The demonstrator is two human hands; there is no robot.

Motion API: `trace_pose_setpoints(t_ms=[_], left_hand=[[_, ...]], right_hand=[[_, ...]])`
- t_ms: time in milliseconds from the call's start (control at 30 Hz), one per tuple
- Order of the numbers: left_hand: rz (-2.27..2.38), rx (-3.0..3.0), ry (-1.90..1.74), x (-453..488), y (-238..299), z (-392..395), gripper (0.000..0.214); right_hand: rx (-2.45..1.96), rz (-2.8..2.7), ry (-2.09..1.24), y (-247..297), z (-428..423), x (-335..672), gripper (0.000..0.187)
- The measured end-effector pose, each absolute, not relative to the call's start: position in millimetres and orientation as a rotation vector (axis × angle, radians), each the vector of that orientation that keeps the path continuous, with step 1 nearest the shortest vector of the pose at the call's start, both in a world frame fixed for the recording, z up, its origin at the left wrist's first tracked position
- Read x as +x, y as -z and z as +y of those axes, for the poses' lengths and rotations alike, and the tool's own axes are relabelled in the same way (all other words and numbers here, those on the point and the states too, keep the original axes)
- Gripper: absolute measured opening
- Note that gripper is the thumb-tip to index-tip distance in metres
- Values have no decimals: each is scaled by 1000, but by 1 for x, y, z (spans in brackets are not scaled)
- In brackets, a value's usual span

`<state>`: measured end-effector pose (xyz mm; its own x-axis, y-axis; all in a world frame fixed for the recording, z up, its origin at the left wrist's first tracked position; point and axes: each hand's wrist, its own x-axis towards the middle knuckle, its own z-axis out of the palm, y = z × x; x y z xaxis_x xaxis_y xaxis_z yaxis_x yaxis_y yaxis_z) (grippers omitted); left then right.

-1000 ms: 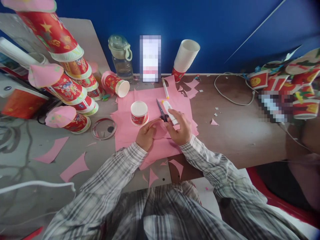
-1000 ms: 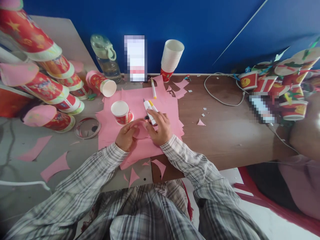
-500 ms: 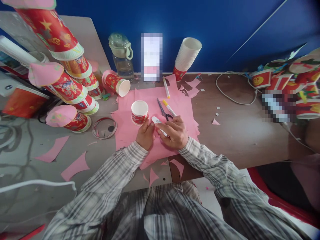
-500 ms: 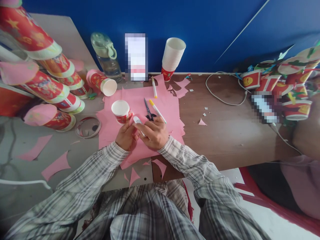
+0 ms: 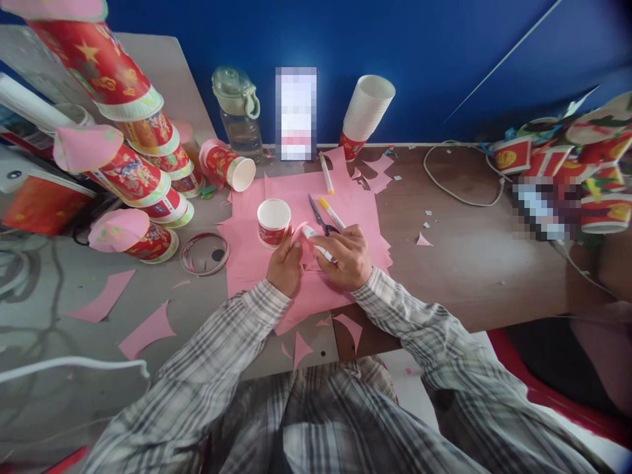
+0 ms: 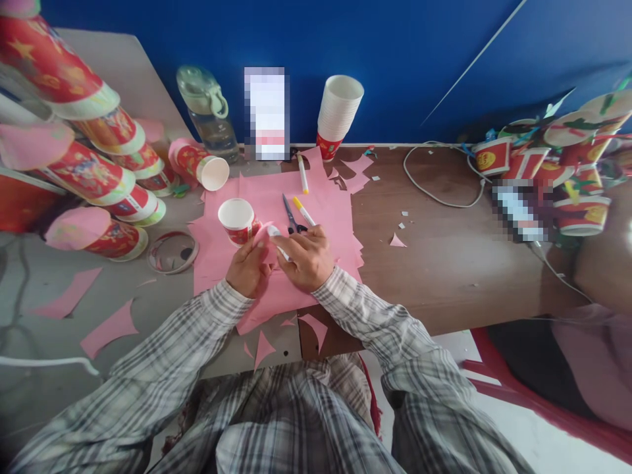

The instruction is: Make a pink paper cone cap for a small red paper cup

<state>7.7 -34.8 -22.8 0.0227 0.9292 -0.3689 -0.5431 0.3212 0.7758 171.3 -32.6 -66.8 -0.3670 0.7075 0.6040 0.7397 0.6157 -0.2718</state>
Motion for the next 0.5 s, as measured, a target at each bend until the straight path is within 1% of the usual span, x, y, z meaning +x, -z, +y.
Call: trace_pose_setpoints(t_ms=[67,200,400,500], left_hand=[[992,531,-1224,9,21,-35,36],[930,593,-1255,10,16,-36,25],[899,399,-1240,10,8,-34,30],[910,404,-1282,9,7,-33,32]], right_hand=[[-1134,-2097,67,68,-33,171,25],[-1039,-2140,45,67,-34,168,25],[-1240,-1975,-69,60,-32,174,25],[-1221,-1744,-152,60,-32,179,33]])
